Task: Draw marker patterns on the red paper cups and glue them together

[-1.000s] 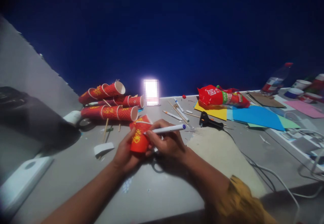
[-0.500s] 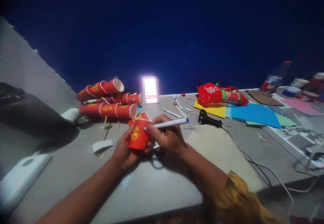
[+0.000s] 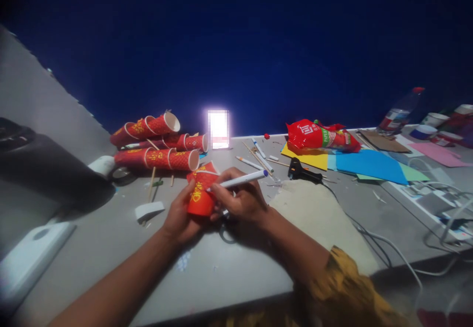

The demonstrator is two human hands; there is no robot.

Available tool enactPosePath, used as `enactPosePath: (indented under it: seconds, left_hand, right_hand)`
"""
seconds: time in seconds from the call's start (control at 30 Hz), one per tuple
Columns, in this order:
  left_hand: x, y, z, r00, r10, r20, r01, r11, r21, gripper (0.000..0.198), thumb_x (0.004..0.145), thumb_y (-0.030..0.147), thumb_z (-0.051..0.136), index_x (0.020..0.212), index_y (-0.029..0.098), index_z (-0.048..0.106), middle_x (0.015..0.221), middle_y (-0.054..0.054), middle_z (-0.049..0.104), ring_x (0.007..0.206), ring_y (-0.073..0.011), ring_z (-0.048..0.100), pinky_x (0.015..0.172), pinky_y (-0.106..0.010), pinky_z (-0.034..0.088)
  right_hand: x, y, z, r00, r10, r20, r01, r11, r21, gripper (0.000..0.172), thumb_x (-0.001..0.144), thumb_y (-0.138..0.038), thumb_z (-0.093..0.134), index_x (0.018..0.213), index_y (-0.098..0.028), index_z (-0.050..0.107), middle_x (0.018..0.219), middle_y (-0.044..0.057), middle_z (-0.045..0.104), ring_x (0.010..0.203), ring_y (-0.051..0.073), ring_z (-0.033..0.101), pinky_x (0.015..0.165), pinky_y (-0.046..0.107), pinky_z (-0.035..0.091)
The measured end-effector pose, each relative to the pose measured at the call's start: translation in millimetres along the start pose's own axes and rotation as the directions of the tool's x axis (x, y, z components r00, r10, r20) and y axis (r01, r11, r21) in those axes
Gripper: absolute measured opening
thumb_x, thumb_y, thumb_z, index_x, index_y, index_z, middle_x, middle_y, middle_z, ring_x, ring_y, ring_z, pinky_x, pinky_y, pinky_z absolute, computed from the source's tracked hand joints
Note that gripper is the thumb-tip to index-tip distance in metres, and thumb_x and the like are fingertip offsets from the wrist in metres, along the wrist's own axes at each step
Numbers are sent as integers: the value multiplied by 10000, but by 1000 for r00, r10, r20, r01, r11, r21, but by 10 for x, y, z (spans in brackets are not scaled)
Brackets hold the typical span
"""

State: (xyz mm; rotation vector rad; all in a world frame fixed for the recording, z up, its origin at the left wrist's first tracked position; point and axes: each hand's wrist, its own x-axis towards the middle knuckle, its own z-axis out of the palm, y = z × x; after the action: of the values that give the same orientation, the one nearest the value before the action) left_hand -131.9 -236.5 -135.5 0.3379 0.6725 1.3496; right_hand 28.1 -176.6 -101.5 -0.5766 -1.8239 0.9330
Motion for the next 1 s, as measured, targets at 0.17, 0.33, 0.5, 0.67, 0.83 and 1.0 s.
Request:
enactPosePath:
  seconds: [0.17,0.33,0.5,0.67,0.83,1.0]
  left_hand:
    - [-13,10,16,1000,0,-1,0,1000,-11,476,982,511,488,1014,83,693,799,-124,692,623,-202,642,491,-300,515]
    - [-26,27,34,1000,0,-28,0,1000,8,486,991,499,459,1051,74,689,820,-145,703,611,-205,642,483,-298,505]
    - [-28,43,43,1000,14,15,-14,1000,18,516,996,513,425,1101,75,677,923,-171,706,653,-213,644,507,-308,508]
    - [-39,38,73,999,29,20,-29,1000,-4,482,992,521,447,1104,109,671,849,-118,678,630,-194,617,479,-278,478]
    - [-20,25,41,1000,4,-3,-4,1000,0,469,991,498,463,1066,87,677,827,-128,677,620,-203,635,483,-293,493]
    - [-12,19,10,1000,-14,-17,14,1000,-19,459,986,503,482,1047,92,679,827,-120,684,610,-204,648,484,-301,505]
  right_hand:
    - [4,-12,-8,1000,1,-8,-1,1000,-12,119,883,-276,676,792,-211,635,617,-27,634,503,110,571,457,209,423]
    - [31,-19,-39,999,-11,-30,10,998,-59,132,868,-256,667,752,-212,624,577,-41,603,474,99,518,459,216,401]
    - [57,-43,-84,991,-55,-119,46,996,-81,144,881,-256,665,755,-209,614,595,-40,602,495,97,506,482,222,402]
    - [59,-27,-87,988,-83,-129,70,992,-102,130,883,-262,672,778,-206,618,631,-39,577,522,98,497,502,229,400]
    - [30,22,-51,998,-13,-64,8,997,-80,111,886,-285,684,831,-206,629,648,-30,600,523,105,505,490,233,403]
    - [14,18,-43,999,-52,-13,51,996,-78,107,882,-258,682,810,-201,628,642,-31,604,525,100,507,498,230,406]
